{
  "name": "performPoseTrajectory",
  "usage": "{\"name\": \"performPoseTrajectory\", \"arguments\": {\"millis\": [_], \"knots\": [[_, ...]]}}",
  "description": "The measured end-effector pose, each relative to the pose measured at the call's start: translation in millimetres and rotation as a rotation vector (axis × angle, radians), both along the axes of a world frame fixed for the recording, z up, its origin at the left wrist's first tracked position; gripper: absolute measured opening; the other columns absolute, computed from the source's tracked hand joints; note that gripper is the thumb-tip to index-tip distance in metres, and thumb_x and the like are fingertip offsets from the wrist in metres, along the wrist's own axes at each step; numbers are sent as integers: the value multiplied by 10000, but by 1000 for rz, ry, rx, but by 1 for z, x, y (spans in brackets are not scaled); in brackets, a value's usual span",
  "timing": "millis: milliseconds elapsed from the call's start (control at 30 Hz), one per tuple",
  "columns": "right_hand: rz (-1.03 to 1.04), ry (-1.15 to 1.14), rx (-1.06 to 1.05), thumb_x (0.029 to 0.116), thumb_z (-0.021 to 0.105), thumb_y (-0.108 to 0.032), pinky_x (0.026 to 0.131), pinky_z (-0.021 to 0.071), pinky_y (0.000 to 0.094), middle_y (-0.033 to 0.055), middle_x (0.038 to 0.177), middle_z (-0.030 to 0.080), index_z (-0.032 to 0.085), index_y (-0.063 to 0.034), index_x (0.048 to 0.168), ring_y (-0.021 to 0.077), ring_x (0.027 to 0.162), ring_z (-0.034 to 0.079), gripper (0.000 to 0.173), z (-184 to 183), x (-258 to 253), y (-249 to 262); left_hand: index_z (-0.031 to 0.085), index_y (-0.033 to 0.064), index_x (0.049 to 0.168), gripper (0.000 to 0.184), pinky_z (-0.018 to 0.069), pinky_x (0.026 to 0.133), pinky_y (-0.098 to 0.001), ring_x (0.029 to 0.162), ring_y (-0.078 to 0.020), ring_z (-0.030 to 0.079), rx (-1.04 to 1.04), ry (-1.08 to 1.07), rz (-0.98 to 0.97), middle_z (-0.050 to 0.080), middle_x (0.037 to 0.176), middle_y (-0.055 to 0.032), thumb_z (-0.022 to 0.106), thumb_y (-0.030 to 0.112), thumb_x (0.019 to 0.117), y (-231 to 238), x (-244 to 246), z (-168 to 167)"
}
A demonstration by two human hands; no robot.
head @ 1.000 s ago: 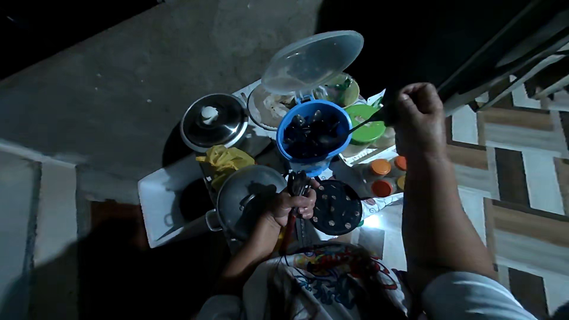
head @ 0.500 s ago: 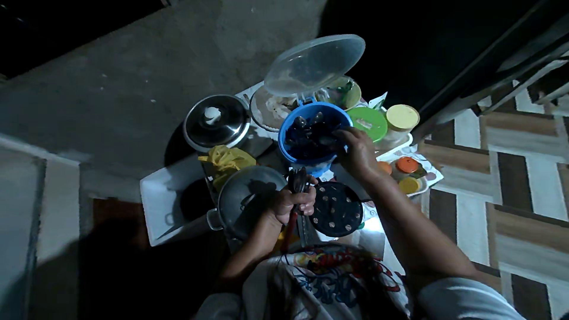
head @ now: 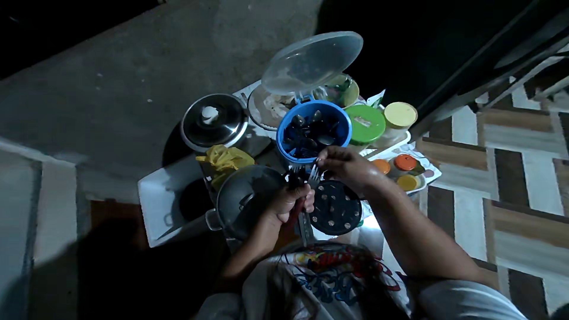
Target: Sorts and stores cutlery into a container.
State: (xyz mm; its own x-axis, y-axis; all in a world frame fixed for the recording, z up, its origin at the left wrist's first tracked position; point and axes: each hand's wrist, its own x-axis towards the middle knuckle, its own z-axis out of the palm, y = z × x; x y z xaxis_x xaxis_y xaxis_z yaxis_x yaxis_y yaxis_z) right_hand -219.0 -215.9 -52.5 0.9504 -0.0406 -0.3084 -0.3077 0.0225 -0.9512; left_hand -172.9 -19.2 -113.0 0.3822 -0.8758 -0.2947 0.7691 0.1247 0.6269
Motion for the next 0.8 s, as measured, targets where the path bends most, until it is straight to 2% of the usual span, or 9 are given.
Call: {"name": "performPoseTrajectory", "arguments": {"millis": [67, 100, 167, 233, 333, 400, 467, 600, 800], "knots": [[-133, -17, 100, 1076, 442, -113, 674, 568, 275, -25, 828, 639, 554, -100, 1024, 76, 718, 638, 123, 10, -2, -11, 610, 134, 848, 217, 496, 549, -185, 543, -33, 556, -36, 18, 28, 566, 642, 65, 749, 293, 900, 1, 0, -2], [-213, -71, 112, 1077, 433, -126, 662, 570, 278, -30, 816, 639, 561, -111, 1034, 79, 700, 633, 136, 15, -3, -19, 592, 143, 954, 204, 497, 553, -190, 548, -35, 556, -42, 6, 38, 569, 660, 64, 709, 309, 931, 3, 0, -3], [-360, -259, 78, 1070, 433, -131, 670, 586, 278, -63, 810, 646, 568, -151, 1019, 66, 703, 642, 147, 22, -5, -38, 584, 151, 1017, 171, 501, 539, -195, 531, -39, 551, -19, 19, 97, 560, 654, 63, 648, 301, 968, 4, 1, -2], [-463, -477, -7, 1068, 439, -128, 716, 607, 282, -95, 862, 654, 529, -177, 1057, 56, 761, 668, 103, 24, -8, -54, 599, 136, 940, 151, 507, 529, -202, 510, -48, 540, 10, 42, 161, 545, 630, 61, 591, 276, 997, 5, 3, 0], [-548, -649, -252, 1060, 471, -157, 723, 607, 277, -86, 939, 620, 477, -140, 1119, 42, 797, 661, 62, 12, -5, -67, 580, 141, 1072, 164, 530, 524, -213, 501, -58, 550, -22, 31, 213, 555, 642, 56, 618, 283, 999, 7, 10, -2], [-577, -625, -473, 1059, 485, -139, 727, 599, 273, 1, 975, 602, 487, -7, 1160, 46, 804, 648, 166, 4, -2, -65, 581, 141, 1093, 157, 529, 518, -219, 496, -62, 547, -40, 28, 244, 548, 638, 52, 608, 261, 995, 7, 13, 1], [-549, -552, -632, 1039, 496, -82, 742, 593, 308, 120, 997, 627, 500, 103, 1190, 104, 812, 658, 238, -3, 2, -58, 558, 141, 1122, 152, 526, 510, -222, 492, -67, 548, -47, 17, 273, 543, 629, 52, 563, 195, 981, 6, 15, 1], [-405, -395, -726, 1020, 510, -33, 847, 577, 487, 234, 1028, 676, 546, 114, 1190, 304, 916, 696, 227, -27, 17, -47, 535, 149, 1159, 241, 518, 522, -238, 501, -78, 545, 13, -2, 359, 538, 631, 44, 485, 101, 928, 0, 14, 9], [-354, -398, -805, 1032, 511, -39, 810, 569, 515, 236, 979, 690, 595, 89, 1156, 340, 881, 702, 197, -27, 23, -34, 551, 156, 1184, 267, 582, 654, -316, 677, -144, 649, 100, -88, 456, 642, 818, -11, 410, 62, 978, -6, 14, 18]]}}
